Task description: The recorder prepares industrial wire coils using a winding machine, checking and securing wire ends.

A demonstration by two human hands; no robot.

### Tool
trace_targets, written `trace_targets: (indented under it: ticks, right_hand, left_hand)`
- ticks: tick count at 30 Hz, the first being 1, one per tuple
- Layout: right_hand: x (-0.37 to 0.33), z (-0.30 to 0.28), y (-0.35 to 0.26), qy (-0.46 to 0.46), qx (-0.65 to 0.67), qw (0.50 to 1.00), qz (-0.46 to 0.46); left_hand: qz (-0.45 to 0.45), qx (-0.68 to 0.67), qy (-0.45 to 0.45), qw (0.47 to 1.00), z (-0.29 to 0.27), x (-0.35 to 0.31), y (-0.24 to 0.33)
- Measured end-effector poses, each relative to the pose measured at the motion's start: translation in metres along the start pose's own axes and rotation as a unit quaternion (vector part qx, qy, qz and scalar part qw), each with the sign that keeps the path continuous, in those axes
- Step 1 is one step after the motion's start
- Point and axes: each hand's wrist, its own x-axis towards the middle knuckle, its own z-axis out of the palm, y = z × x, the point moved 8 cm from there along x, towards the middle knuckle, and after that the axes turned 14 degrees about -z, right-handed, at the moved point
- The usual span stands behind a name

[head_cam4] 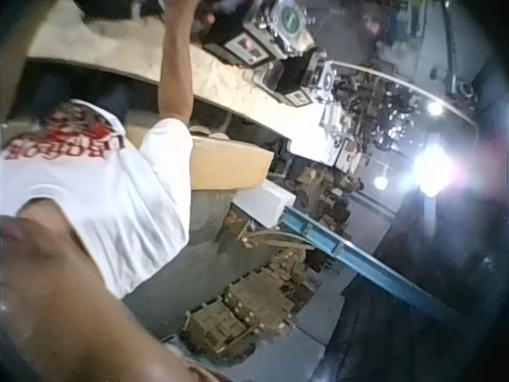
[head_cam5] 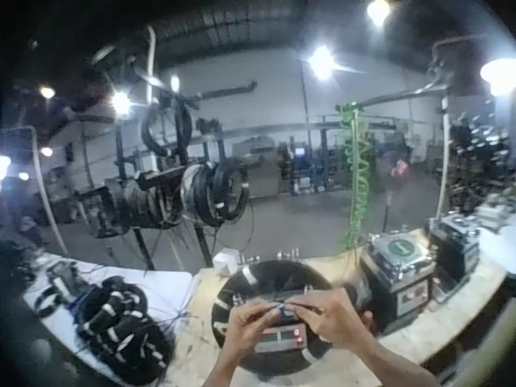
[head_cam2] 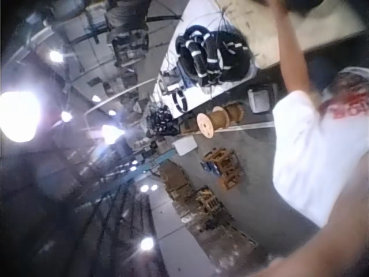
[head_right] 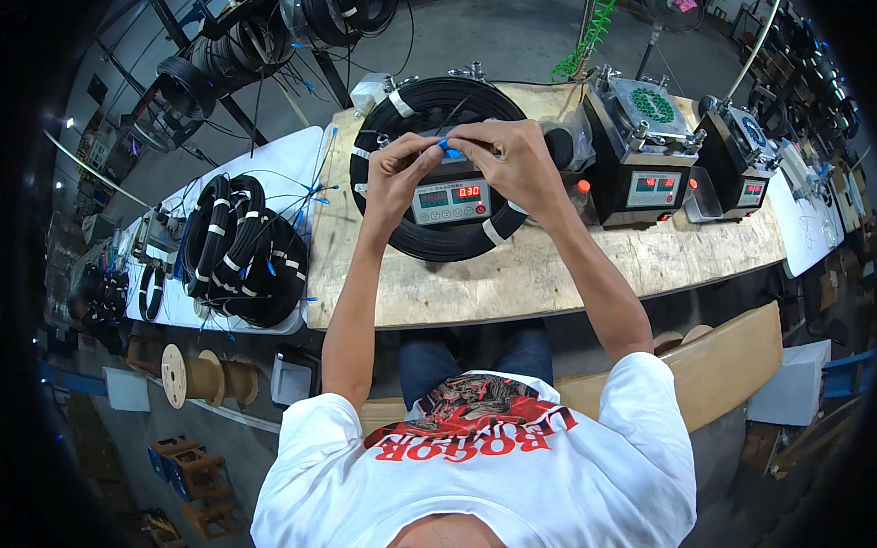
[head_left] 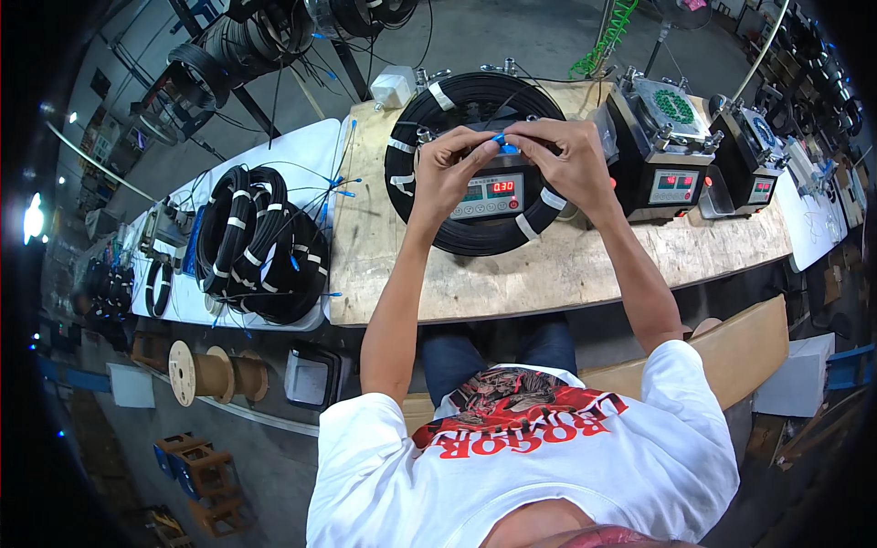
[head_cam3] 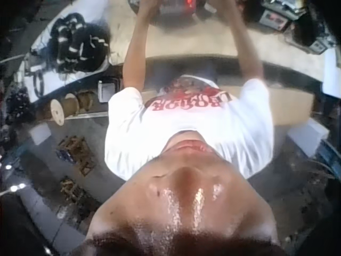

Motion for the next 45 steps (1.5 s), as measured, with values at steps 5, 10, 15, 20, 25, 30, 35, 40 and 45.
trace_targets:
  ticks: [5, 10, 15, 20, 25, 30, 35, 40, 45]
  right_hand:
    - [-0.01, -0.03, 0.009, 0.154, 0.005, 0.986, 0.061]
    - [-0.025, -0.12, 0.015, 0.3, 0.024, 0.95, 0.08]
    - [-0.103, -0.072, 0.053, 0.02, 0.102, 0.971, 0.215]
    - [-0.25, -0.143, 0.133, -0.143, 0.136, 0.888, 0.414]
    - [-0.363, -0.339, 0.257, 0.028, -0.22, 0.848, 0.48]
    - [-0.385, -0.424, 0.302, 0.136, -0.392, 0.774, 0.478]
    - [-0.399, -0.453, 0.325, 0.188, -0.465, 0.755, 0.423]
    - [-0.387, -0.435, 0.313, 0.169, -0.457, 0.782, 0.389]
    - [-0.324, -0.371, 0.254, 0.237, -0.32, 0.867, 0.3]
  left_hand:
    - [0.025, 0.019, 0.04, 0.999, -0.014, -0.006, -0.006]
    - [-0.001, 0.016, 0.03, 0.999, -0.006, -0.013, -0.018]
    - [0.025, 0.095, 0.074, 0.992, -0.013, -0.014, -0.012]
    - [0.007, 0.036, 0.061, 0.997, -0.023, -0.017, -0.034]
    - [-0.009, 0.045, 0.074, 0.996, -0.021, -0.015, -0.045]
    - [-0.026, 0.049, 0.096, 0.994, -0.019, -0.014, -0.051]
    - [-0.035, 0.064, 0.08, 0.994, -0.014, -0.008, -0.049]
    - [-0.035, 0.054, 0.086, 0.994, -0.02, -0.009, -0.054]
    - [-0.043, 0.062, 0.139, 0.987, -0.024, -0.012, -0.048]
